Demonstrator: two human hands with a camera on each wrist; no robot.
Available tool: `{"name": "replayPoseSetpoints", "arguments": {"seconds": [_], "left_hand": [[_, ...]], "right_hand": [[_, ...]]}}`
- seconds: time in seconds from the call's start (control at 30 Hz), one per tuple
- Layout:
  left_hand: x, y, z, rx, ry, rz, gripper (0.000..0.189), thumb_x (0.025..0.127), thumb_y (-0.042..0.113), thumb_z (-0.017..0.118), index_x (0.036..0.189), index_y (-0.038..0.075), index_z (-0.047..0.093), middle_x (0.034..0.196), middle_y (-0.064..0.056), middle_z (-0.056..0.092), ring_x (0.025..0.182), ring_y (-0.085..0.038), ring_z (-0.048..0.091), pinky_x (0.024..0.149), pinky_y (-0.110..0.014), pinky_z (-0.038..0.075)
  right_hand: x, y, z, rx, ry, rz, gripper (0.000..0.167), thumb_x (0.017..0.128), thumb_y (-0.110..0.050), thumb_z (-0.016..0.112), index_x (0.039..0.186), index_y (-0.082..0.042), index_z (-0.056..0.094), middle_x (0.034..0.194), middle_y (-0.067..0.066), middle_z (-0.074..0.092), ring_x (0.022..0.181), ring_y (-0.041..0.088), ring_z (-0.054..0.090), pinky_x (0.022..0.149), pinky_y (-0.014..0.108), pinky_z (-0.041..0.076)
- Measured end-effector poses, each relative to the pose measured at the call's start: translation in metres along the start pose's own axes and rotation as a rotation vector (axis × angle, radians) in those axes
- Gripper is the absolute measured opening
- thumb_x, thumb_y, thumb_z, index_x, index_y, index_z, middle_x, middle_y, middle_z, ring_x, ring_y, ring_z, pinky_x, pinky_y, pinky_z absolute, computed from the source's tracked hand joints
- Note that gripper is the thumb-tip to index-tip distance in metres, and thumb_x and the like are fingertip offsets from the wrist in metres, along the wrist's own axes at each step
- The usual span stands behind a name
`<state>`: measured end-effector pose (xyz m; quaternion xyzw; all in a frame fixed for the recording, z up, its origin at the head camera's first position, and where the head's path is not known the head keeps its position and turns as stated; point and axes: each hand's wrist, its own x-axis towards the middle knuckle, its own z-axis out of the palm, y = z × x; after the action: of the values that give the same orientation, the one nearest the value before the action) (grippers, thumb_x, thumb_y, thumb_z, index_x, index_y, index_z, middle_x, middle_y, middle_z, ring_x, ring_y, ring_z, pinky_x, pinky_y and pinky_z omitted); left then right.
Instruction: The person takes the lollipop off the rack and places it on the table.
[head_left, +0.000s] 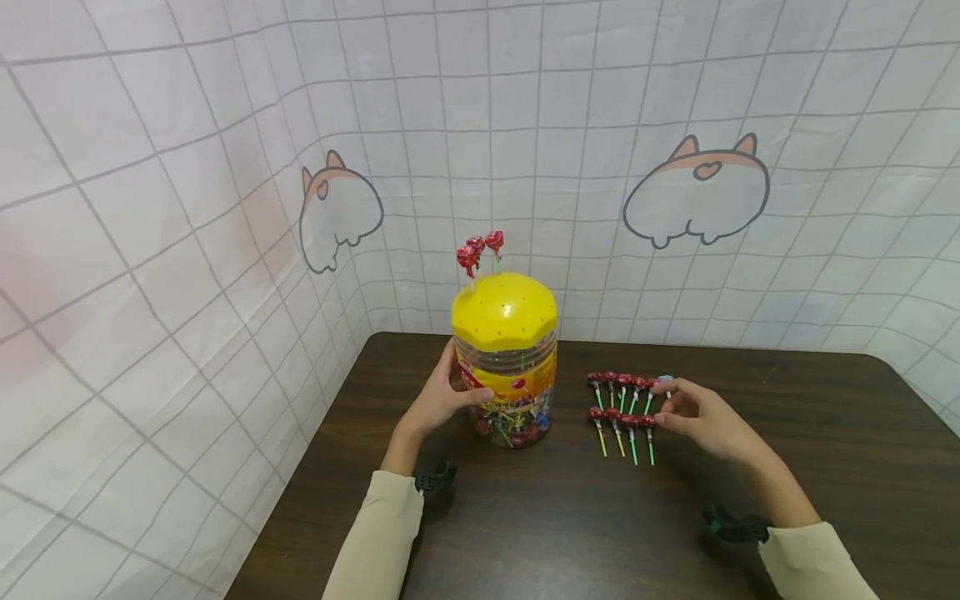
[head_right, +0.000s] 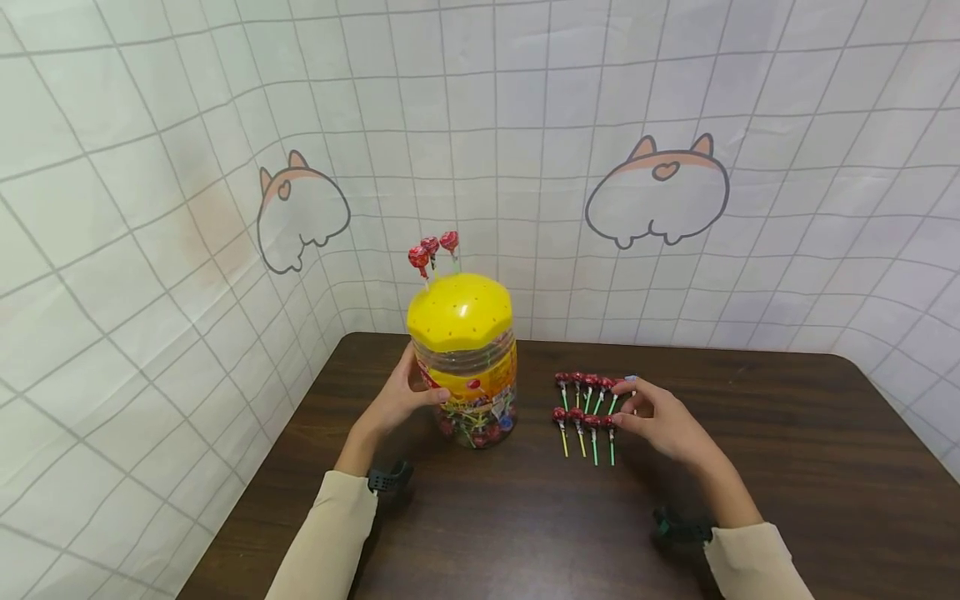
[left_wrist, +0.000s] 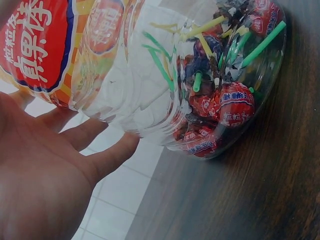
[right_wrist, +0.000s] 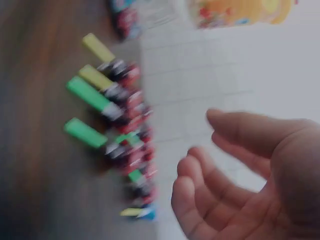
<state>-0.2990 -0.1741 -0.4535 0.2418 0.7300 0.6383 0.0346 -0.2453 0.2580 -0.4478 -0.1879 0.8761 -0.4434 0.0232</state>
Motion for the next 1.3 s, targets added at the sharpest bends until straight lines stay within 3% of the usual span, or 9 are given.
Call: {"name": "replayPoseSetpoints", "arguments": {"seconds": [0.17,0.33,0.57,0.73,0.97,1.17,1.3], "left_hand": [[0.0,0.0,0.0,0.013,0.003,0.001,0.096,0.089,0.027,0.081,0.159,0.043,0.017,0.152,-0.001,0.043,0.135,-0.028,0.053,0.113,-0.056,0.045],[0.0,-0.001,0.0,0.009,0.004,-0.004,0.096,0.089,0.027,0.082,0.158,0.044,0.018,0.152,0.0,0.044,0.135,-0.028,0.053,0.113,-0.056,0.045],[0.0,-0.004,0.0,-0.005,-0.004,0.005,0.099,0.087,0.027,0.083,0.159,0.043,0.017,0.152,-0.002,0.044,0.135,-0.028,0.053,0.112,-0.054,0.047],[0.001,-0.003,0.0,0.0,-0.004,0.006,0.099,0.088,0.025,0.083,0.159,0.044,0.017,0.151,-0.001,0.044,0.135,-0.028,0.052,0.113,-0.054,0.046],[0.003,-0.003,0.001,0.009,0.006,-0.001,0.098,0.087,0.029,0.084,0.158,0.044,0.018,0.151,0.0,0.044,0.135,-0.027,0.051,0.113,-0.055,0.046],[0.002,-0.004,0.002,0.021,0.01,-0.004,0.099,0.087,0.03,0.083,0.159,0.042,0.017,0.152,-0.002,0.043,0.136,-0.027,0.049,0.112,-0.054,0.047],[0.002,-0.003,0.0,0.022,0.017,-0.002,0.099,0.087,0.029,0.084,0.159,0.042,0.017,0.152,-0.003,0.043,0.136,-0.027,0.05,0.112,-0.054,0.047]], "right_hand": [[0.003,-0.039,0.001,0.073,0.029,-0.142,0.032,0.1,-0.015,0.066,0.132,-0.012,0.059,0.103,0.011,0.065,0.089,0.017,0.065,0.073,0.027,0.057],[0.018,-0.086,0.01,0.051,0.065,-0.219,0.03,0.101,-0.018,0.066,0.131,-0.019,0.061,0.109,0.006,0.068,0.093,0.016,0.066,0.075,0.027,0.057],[0.055,-0.147,0.018,0.064,0.14,-0.275,0.027,0.102,-0.021,0.065,0.128,-0.013,0.063,0.112,0.007,0.067,0.1,0.018,0.064,0.083,0.023,0.056],[0.091,-0.181,0.023,0.119,0.185,-0.292,0.03,0.1,-0.02,0.066,0.128,-0.007,0.063,0.113,0.01,0.068,0.101,0.023,0.063,0.085,0.028,0.056],[0.141,-0.202,0.028,0.201,0.246,-0.233,0.03,0.097,-0.02,0.067,0.125,-0.01,0.063,0.115,0.012,0.066,0.101,0.024,0.064,0.085,0.032,0.056],[0.167,-0.209,0.032,0.226,0.25,-0.168,0.033,0.097,-0.016,0.067,0.128,-0.007,0.061,0.119,0.014,0.065,0.102,0.027,0.065,0.08,0.03,0.057],[0.179,-0.214,0.033,0.203,0.24,-0.122,0.035,0.097,-0.017,0.068,0.13,-0.009,0.06,0.122,0.012,0.066,0.103,0.028,0.064,0.087,0.037,0.059]]}}
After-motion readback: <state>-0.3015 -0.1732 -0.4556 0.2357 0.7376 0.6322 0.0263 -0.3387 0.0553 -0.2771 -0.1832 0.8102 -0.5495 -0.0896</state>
